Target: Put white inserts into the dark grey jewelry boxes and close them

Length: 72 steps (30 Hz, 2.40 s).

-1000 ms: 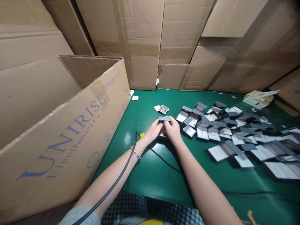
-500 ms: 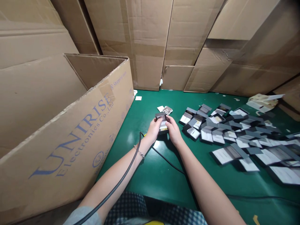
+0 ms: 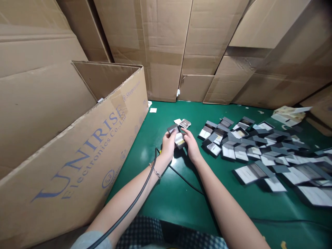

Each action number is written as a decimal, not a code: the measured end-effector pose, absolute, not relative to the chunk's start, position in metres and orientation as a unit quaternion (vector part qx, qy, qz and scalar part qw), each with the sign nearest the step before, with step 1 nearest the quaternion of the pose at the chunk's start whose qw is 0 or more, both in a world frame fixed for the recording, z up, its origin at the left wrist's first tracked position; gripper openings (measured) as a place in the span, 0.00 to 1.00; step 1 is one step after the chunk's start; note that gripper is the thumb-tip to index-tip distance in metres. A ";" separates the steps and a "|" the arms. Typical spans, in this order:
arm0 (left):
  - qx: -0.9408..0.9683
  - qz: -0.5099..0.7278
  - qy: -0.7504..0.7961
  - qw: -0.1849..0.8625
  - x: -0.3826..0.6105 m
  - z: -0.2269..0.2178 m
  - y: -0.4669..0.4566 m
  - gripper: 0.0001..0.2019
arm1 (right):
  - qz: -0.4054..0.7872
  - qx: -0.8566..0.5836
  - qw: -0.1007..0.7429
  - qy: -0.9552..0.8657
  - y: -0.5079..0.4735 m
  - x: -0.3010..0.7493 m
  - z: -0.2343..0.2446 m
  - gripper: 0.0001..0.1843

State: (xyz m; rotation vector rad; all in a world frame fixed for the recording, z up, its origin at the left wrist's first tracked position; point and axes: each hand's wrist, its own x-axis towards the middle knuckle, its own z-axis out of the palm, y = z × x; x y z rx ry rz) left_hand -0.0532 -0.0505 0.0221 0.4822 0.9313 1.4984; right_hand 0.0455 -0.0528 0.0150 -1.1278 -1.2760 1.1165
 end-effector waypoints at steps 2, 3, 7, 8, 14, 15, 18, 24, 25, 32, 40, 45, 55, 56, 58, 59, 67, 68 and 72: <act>0.153 0.649 0.400 0.628 -0.056 0.026 -0.050 0.13 | 0.426 -0.507 0.546 -0.513 -0.047 0.047 0.011 0.24; 0.130 0.650 0.402 0.632 -0.057 0.028 -0.050 0.12 | 0.402 -0.533 0.549 -0.502 -0.044 0.047 0.009 0.25; 0.089 0.649 0.410 0.635 -0.059 0.034 -0.051 0.10 | 0.228 -0.618 0.502 -0.559 -0.028 0.047 0.004 0.18; 0.087 0.650 0.409 0.634 -0.059 0.034 -0.051 0.10 | 0.179 -0.632 0.477 -0.584 -0.024 0.045 0.003 0.18; 0.098 0.650 0.401 0.638 -0.057 0.033 -0.052 0.10 | 0.120 -0.667 0.337 -0.653 -0.006 0.040 0.008 0.28; 0.100 0.648 0.403 0.638 -0.057 0.033 -0.052 0.10 | 0.119 -0.668 0.323 -0.660 -0.003 0.040 0.010 0.28; 0.104 0.641 0.412 0.640 -0.059 0.033 -0.053 0.11 | 0.091 -0.672 0.287 -0.676 0.003 0.040 0.014 0.22; 0.109 0.638 0.412 0.641 -0.059 0.032 -0.051 0.13 | 0.063 -0.656 0.170 -0.733 -0.017 0.041 0.023 0.11; 0.109 0.641 0.409 0.640 -0.058 0.032 -0.051 0.13 | 0.064 -0.644 0.154 -0.746 -0.024 0.041 0.024 0.11; 0.113 0.647 0.405 0.636 -0.059 0.036 -0.053 0.13 | 0.165 -0.625 0.225 -0.729 -0.068 0.054 0.030 0.08; 0.133 0.643 0.385 0.649 -0.058 0.033 -0.055 0.13 | 0.656 -0.487 0.514 -0.261 -0.079 0.079 0.059 0.16; 0.182 0.550 0.361 0.731 -0.058 0.034 -0.059 0.14 | 0.687 -0.443 0.538 -0.207 -0.075 0.075 0.057 0.19; 0.192 0.499 0.329 0.778 -0.058 0.032 -0.059 0.10 | 0.668 -0.448 0.563 -0.190 -0.074 0.068 0.051 0.12; 0.193 0.499 0.331 0.778 -0.058 0.031 -0.059 0.11 | 0.668 -0.448 0.563 -0.189 -0.074 0.068 0.050 0.12; 0.197 0.498 0.331 0.777 -0.058 0.030 -0.058 0.11 | 0.667 -0.451 0.565 -0.180 -0.074 0.068 0.050 0.12; 0.199 0.497 0.327 0.778 -0.058 0.029 -0.058 0.12 | 0.666 -0.454 0.565 -0.176 -0.074 0.068 0.049 0.12; 0.196 0.484 0.291 0.801 -0.061 0.028 -0.058 0.12 | 0.651 -0.477 0.553 -0.209 -0.075 0.067 0.048 0.11; 0.199 0.474 0.292 0.806 -0.062 0.030 -0.059 0.12 | 0.647 -0.479 0.559 -0.198 -0.074 0.067 0.048 0.10; 0.221 0.421 0.294 0.829 -0.065 0.038 -0.064 0.11 | 0.645 -0.473 0.578 -0.162 -0.074 0.071 0.055 0.06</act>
